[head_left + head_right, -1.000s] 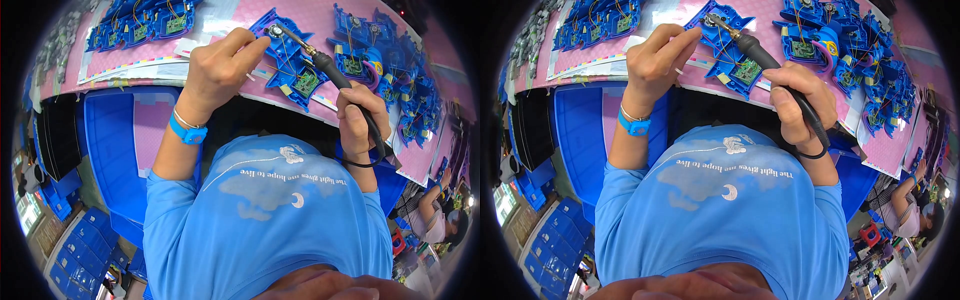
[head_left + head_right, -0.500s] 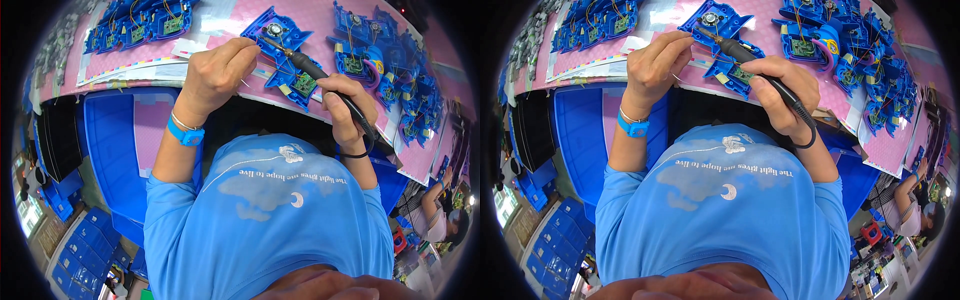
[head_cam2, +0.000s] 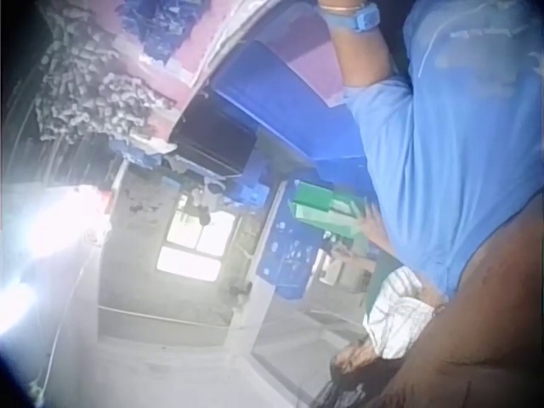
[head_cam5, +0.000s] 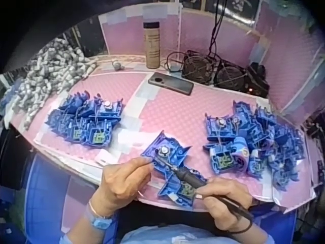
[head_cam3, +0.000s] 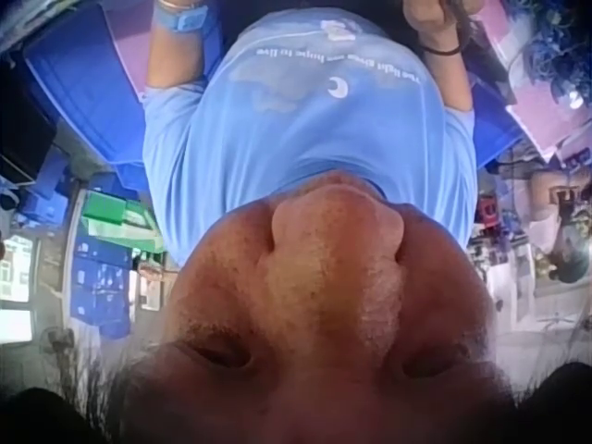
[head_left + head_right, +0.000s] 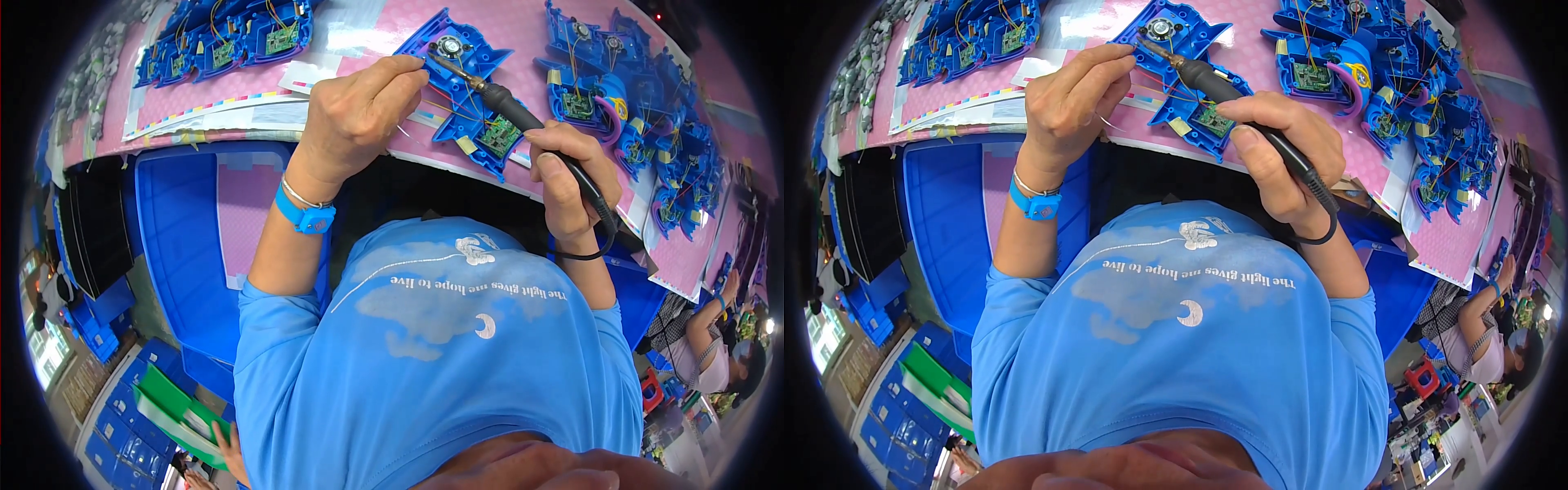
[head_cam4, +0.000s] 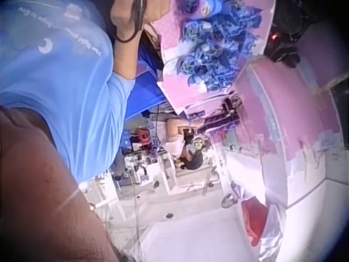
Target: Soldering electronic components onto small blue circuit boards at an assembly line.
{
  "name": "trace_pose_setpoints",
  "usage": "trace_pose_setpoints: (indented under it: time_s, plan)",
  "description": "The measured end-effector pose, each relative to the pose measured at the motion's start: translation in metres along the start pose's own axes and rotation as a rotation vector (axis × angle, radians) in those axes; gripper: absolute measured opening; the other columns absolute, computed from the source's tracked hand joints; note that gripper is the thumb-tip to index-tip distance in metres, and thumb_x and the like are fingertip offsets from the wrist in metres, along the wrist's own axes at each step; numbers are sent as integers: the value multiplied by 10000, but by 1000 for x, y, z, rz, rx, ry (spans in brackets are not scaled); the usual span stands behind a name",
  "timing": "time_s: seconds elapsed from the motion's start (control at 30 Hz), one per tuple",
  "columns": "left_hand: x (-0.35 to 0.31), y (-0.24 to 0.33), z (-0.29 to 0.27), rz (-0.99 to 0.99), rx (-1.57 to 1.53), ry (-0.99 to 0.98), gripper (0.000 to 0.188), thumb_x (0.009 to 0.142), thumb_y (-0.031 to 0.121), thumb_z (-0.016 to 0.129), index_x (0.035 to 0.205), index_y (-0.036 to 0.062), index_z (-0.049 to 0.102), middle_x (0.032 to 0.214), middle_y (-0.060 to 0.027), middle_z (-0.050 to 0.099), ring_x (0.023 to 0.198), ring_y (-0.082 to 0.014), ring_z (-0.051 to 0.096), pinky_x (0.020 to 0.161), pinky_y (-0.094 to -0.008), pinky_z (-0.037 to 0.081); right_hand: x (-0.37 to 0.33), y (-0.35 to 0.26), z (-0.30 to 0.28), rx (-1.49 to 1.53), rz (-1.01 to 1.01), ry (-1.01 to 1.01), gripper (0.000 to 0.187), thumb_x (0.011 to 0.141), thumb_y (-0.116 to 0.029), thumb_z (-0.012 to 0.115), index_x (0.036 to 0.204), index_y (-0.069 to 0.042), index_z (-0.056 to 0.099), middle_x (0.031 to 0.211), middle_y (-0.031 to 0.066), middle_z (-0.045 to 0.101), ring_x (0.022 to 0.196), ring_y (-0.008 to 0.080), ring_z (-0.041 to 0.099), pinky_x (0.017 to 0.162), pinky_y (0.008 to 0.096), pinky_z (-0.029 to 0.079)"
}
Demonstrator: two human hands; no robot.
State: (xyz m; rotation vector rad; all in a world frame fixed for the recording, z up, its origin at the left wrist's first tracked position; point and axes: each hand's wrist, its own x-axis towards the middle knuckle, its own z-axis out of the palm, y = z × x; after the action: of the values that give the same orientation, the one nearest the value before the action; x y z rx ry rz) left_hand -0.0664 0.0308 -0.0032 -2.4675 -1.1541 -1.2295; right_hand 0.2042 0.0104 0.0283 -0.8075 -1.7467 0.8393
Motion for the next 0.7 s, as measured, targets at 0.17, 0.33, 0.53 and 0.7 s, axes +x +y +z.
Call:
trace_pose_setpoints:
  time_s: [0.17, 0.33, 0.53, 0.7]
  plan:
    - [-1, -1, 0, 3, 11, -13, 206, 767, 30, 733, 972, 39, 710, 989, -76, 734, 781, -210, 735, 601, -291, 586, -1, -1, -3, 27, 2, -3, 207, 862, -128, 675, 997, 17, 737, 816, 139, 705, 684, 203, 650, 644, 310, 501]
    - [-1, -1, 1, -1, 17, -13, 213, 764, 21, 722, 976, 37, 704, 996, -73, 731, 783, -210, 734, 599, -293, 583, -1, -2, -3, 41, 9, -13, 209, 869, -133, 673, 1006, 13, 735, 800, 133, 697, 675, 200, 645, 634, 309, 495]
    - [0, 0, 0, -9, 22, -32, 203, 766, 8, 709, 967, 35, 699, 989, -70, 730, 773, -210, 732, 590, -290, 581, -2, -2, -4, 42, 0, -8, 206, 870, -126, 674, 1007, 17, 730, 788, 130, 694, 664, 199, 641, 619, 311, 489]
    - [0, 0, -1, -5, 15, -33, 206, 765, 4, 704, 969, 35, 698, 986, -70, 730, 769, -213, 731, 583, -290, 580, -3, -2, -4, 51, -20, -8, 204, 871, -120, 671, 1006, 23, 727, 760, 121, 682, 648, 191, 633, 605, 307, 484]
